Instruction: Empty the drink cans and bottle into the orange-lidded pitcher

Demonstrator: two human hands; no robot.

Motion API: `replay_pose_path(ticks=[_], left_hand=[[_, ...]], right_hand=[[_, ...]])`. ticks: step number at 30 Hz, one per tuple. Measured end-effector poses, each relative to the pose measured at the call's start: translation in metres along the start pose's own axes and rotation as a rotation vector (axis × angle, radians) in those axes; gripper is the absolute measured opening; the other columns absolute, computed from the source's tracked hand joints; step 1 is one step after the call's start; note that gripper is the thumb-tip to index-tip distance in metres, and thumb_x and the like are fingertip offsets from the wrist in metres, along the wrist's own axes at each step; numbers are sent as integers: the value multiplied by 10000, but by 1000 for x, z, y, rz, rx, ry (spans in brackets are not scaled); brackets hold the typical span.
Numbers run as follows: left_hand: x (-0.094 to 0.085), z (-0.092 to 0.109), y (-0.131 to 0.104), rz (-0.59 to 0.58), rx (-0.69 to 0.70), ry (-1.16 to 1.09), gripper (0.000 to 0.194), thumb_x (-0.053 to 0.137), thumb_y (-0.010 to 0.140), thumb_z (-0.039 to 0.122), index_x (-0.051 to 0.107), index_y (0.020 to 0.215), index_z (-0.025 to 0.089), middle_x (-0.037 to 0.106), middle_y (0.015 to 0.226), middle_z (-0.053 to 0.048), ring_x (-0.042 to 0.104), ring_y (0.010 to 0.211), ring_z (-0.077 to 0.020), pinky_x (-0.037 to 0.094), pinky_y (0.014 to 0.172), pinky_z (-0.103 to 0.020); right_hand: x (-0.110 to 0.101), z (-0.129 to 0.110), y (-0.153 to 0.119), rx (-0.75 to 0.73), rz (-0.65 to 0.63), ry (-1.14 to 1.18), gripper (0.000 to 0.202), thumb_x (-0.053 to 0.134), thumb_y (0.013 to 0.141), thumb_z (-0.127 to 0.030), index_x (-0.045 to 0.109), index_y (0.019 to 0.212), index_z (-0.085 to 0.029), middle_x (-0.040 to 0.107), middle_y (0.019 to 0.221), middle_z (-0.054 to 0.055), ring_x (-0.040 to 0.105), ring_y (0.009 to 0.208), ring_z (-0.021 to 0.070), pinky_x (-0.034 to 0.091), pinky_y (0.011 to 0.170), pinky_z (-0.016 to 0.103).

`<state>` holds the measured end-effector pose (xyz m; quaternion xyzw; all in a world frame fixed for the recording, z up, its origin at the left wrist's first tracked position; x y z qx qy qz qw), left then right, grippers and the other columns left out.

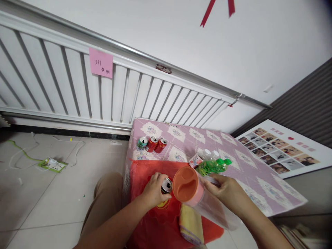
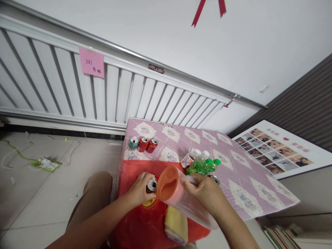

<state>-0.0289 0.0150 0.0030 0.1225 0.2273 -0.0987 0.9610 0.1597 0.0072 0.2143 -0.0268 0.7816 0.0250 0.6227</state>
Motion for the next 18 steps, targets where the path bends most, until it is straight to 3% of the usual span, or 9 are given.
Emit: replay_pose_path(ticks=[18], left_hand=[[0, -1, 0, 9, 2, -13, 625, 810, 592, 207, 504, 1132, 285, 517, 1118, -27, 495, 1056, -243, 428, 921, -381]], right_hand=[[-2, -1, -2, -7, 8, 14, 405, 495, 775, -538, 454, 535, -215, 500, 465, -30, 438, 468, 123, 306, 454, 240]])
Point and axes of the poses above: each hand's wrist, its own y-axis towards the middle knuckle, its own x-axis out of the palm, z = x × y, the point moved 1 cm from there along y, towards the middle knuckle
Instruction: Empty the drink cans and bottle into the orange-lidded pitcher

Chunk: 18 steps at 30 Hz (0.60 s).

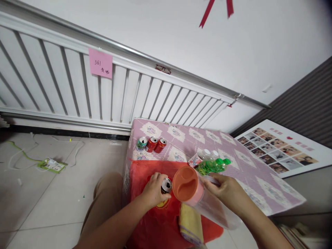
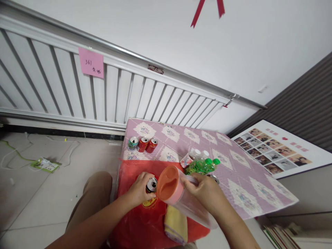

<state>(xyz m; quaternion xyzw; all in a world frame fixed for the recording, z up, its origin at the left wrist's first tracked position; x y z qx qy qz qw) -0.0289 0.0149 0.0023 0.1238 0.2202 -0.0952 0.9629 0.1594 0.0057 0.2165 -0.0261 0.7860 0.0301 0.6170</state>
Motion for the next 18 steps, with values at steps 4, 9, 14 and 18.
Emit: replay_pose_path(ticks=[4, 9, 14, 18], left_hand=[[0, 0, 0, 0, -2, -9, 620, 806, 595, 201, 506, 1129, 298, 516, 1112, -18, 498, 1050, -240, 429, 913, -375], [0, 0, 0, -1, -3, -10, 626, 807, 591, 197, 507, 1131, 298, 517, 1115, -20, 499, 1051, -242, 430, 916, -380], [0, 1, 0, -1, 3, -6, 618, 805, 593, 199, 504, 1128, 276, 517, 1119, -30, 500, 1054, -243, 430, 922, -383], [0, 0, 0, 0, 7, -7, 627, 806, 586, 192, 504, 1126, 291, 516, 1115, -22, 503, 1054, -243, 431, 915, -379]], right_hand=[[-1, 0, 0, 4, 15, 13, 399, 507, 767, -528, 449, 522, -219, 491, 459, -33, 442, 468, 127, 311, 454, 244], [0, 2, 0, 13, -7, 12, 392, 499, 774, -533, 474, 541, -219, 498, 479, -29, 456, 492, 135, 320, 466, 245], [1, 4, 0, 8, -2, -8, 386, 496, 779, -521, 479, 547, -213, 499, 478, -29, 444, 493, 130, 315, 467, 242], [1, 3, 0, -4, 6, 3, 394, 506, 772, -525, 463, 536, -212, 490, 464, -32, 435, 480, 126, 311, 457, 238]])
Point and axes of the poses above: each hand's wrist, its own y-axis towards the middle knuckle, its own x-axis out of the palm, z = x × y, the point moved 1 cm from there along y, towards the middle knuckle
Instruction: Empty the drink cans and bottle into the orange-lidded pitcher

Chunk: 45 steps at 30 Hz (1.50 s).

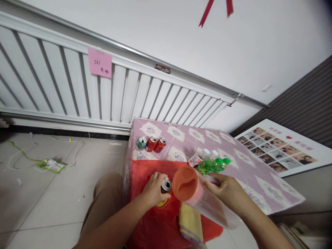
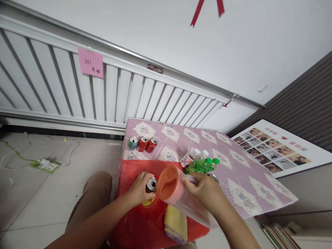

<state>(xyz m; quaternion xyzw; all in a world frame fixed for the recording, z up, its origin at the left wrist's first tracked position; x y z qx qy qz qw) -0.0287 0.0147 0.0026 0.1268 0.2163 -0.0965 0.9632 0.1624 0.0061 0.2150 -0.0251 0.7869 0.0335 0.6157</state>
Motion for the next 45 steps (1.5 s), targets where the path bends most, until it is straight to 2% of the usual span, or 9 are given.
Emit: replay_pose_path(ticks=[8, 45], left_hand=[[0, 0, 0, 3, 0, 7, 630, 809, 586, 199, 504, 1130, 287, 518, 1115, -27, 504, 1050, -244, 433, 918, -383], [2, -3, 0, 12, 12, 17, 632, 803, 595, 206, 499, 1144, 282, 519, 1124, -31, 505, 1053, -244, 437, 913, -380]], right_hand=[[0, -2, 1, 22, -20, -10, 407, 488, 773, -547, 439, 536, -221, 451, 470, -34, 412, 484, 127, 300, 464, 247], [1, 0, 0, 68, -80, -30, 367, 455, 766, -533, 422, 572, -223, 471, 518, -26, 434, 537, 141, 301, 517, 267]])
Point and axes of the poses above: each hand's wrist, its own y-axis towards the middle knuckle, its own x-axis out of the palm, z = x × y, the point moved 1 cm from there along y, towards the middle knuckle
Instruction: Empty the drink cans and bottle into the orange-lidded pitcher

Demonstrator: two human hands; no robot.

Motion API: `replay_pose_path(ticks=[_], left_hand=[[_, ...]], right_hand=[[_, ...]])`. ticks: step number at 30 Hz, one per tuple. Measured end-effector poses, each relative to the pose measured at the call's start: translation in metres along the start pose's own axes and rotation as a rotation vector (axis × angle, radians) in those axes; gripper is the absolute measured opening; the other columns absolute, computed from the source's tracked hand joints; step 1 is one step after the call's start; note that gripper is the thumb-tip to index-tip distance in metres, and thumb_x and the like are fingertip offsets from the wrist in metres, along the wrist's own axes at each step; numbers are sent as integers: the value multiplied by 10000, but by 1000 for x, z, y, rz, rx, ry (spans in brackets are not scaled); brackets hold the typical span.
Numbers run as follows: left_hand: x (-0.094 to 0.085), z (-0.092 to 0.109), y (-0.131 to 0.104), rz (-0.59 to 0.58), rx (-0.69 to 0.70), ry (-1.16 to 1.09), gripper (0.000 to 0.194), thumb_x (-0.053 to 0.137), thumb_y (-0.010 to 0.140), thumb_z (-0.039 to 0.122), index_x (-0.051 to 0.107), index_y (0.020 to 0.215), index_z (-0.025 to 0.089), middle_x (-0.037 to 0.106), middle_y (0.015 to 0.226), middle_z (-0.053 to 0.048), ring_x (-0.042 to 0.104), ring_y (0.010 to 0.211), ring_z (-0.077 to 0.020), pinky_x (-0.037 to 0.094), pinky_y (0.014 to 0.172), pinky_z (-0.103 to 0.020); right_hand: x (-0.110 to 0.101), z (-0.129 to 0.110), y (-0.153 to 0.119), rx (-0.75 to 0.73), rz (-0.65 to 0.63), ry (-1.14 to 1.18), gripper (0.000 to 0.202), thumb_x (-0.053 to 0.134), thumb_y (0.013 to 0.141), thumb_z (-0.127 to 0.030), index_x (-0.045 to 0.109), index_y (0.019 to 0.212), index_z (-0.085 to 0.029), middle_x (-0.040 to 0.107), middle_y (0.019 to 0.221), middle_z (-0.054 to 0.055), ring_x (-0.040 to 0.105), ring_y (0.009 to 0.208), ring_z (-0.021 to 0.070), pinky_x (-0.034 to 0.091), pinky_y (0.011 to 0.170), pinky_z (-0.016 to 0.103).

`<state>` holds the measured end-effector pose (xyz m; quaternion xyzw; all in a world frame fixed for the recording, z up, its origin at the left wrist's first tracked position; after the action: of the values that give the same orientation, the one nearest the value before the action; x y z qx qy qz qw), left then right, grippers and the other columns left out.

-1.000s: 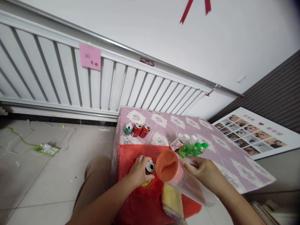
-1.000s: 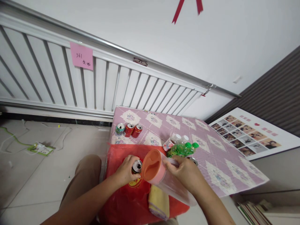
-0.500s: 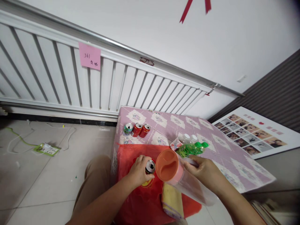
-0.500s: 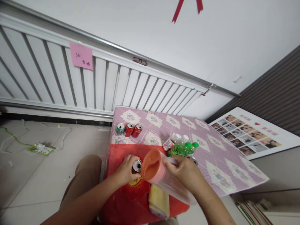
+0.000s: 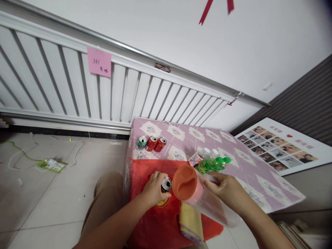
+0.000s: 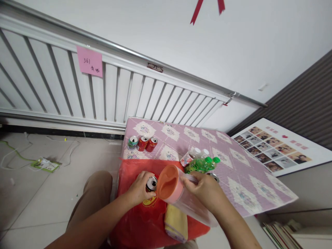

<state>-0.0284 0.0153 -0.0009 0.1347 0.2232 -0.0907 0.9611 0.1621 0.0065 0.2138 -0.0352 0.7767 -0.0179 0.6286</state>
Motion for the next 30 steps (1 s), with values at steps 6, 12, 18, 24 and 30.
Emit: replay_pose_path(ticks=[6, 12, 18, 24, 30], left_hand=[[0, 0, 0, 3, 2, 0, 650, 810, 590, 209, 496, 1153, 286, 519, 1123, -29, 505, 1056, -245, 438, 914, -380], [0, 0, 0, 2, 0, 0, 645, 812, 591, 213, 499, 1150, 284, 520, 1123, -31, 505, 1056, -245, 441, 913, -382], [0, 0, 0, 1, -3, -1, 657, 817, 584, 212, 498, 1154, 282, 520, 1127, -32, 504, 1062, -245, 440, 920, -382], [-1, 2, 0, 1, -2, -6, 646, 812, 590, 212, 498, 1150, 281, 521, 1126, -32, 505, 1060, -245, 438, 919, -380], [-1, 1, 0, -3, -8, -6, 643, 808, 598, 223, 498, 1157, 292, 517, 1127, -28, 508, 1058, -248, 439, 917, -388]], right_hand=[[0, -1, 0, -7, 3, 2, 370, 455, 765, -537, 427, 572, -222, 464, 514, -28, 431, 533, 140, 309, 516, 267], [0, -2, 0, -3, -1, -10, 360, 450, 768, -516, 417, 564, -221, 465, 509, -29, 431, 529, 138, 302, 506, 263], [-1, -4, 1, -26, 1, -7, 332, 448, 762, -490, 426, 569, -221, 482, 516, -27, 446, 533, 140, 311, 511, 262], [-2, -4, 0, -26, 1, -4, 352, 460, 766, -505, 426, 561, -221, 468, 503, -32, 427, 517, 132, 302, 495, 257], [-3, -6, 1, -52, 30, 6, 350, 484, 762, -484, 421, 541, -219, 456, 483, -36, 419, 497, 125, 300, 474, 248]])
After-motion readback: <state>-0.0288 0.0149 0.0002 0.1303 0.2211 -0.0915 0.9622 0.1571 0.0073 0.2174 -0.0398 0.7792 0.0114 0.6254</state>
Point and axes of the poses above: each hand's wrist, its own y-axis towards the middle knuckle, its own x-axis out of the palm, z = x × y, the point moved 1 cm from there along y, towards the middle knuckle
